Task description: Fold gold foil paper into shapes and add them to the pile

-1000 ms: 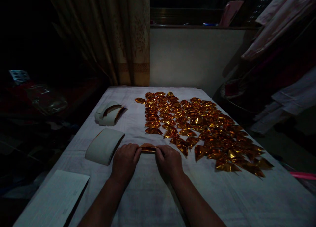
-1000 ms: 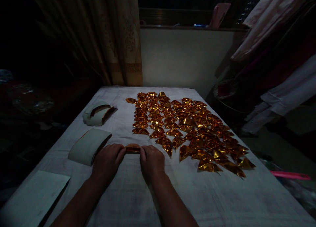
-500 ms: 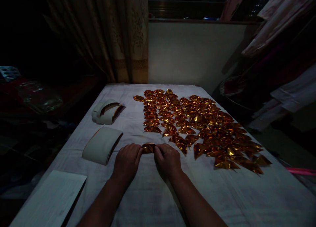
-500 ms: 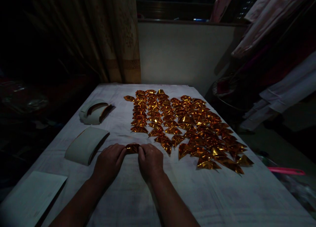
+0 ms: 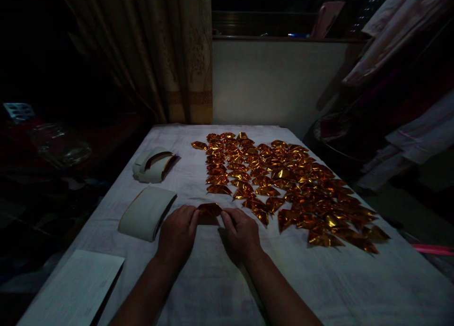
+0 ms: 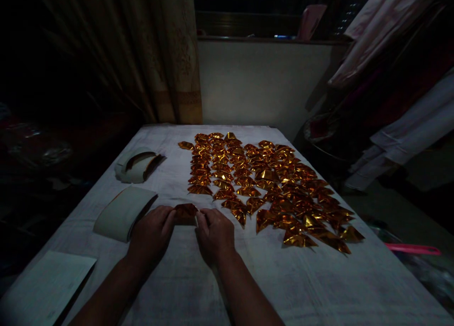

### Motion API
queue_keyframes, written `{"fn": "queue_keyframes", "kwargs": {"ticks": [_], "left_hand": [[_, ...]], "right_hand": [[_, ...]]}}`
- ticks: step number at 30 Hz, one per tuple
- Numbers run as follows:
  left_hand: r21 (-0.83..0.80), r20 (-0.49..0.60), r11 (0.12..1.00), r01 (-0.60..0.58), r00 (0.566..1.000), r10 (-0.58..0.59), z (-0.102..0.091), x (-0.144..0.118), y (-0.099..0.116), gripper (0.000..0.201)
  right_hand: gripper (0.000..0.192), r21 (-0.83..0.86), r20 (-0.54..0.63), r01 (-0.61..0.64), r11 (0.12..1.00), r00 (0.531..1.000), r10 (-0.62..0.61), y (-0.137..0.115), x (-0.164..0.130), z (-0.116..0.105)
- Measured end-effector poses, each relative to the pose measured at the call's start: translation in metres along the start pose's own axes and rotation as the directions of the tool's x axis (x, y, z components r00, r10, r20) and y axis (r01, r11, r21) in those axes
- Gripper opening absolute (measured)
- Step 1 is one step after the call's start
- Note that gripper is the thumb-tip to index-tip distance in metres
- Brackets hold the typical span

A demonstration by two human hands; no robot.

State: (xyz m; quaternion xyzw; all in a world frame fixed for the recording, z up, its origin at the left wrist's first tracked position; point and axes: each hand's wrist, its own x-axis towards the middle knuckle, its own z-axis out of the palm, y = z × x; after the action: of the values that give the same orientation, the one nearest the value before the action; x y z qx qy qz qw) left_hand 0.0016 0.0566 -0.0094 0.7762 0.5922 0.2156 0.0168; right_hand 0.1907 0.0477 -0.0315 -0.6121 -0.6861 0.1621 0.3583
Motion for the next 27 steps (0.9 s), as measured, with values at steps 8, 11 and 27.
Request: {"fn": "queue_keyframes", "kwargs": {"ticks": [8, 11, 27], "left_hand": [[0.313, 0.053, 0.931, 0.186, 0.976, -0.213, -0.044, 0.090, -0.018, 0.036], [0.372, 0.088, 0.904, 0.212, 0.961, -0.262, -0.045, 0.136, -0.029, 0.039], [0.356, 0.182, 0.858, 0.370, 0.873, -0.452, 0.016, 0.242, -0.058, 0.035]], "right_hand": [[0.041, -0.014, 0.058, -0.013, 1.000, 0.998, 0.014, 0.000, 0.000, -0.001], [0.044, -0.020, 0.061, -0.014, 1.000, 0.998, 0.015, -0.001, 0.000, -0.001], [0.045, 0.042, 0.021, 0.006, 0.999, 1.000, -0.007, -0.001, 0.001, 0.002]]}}
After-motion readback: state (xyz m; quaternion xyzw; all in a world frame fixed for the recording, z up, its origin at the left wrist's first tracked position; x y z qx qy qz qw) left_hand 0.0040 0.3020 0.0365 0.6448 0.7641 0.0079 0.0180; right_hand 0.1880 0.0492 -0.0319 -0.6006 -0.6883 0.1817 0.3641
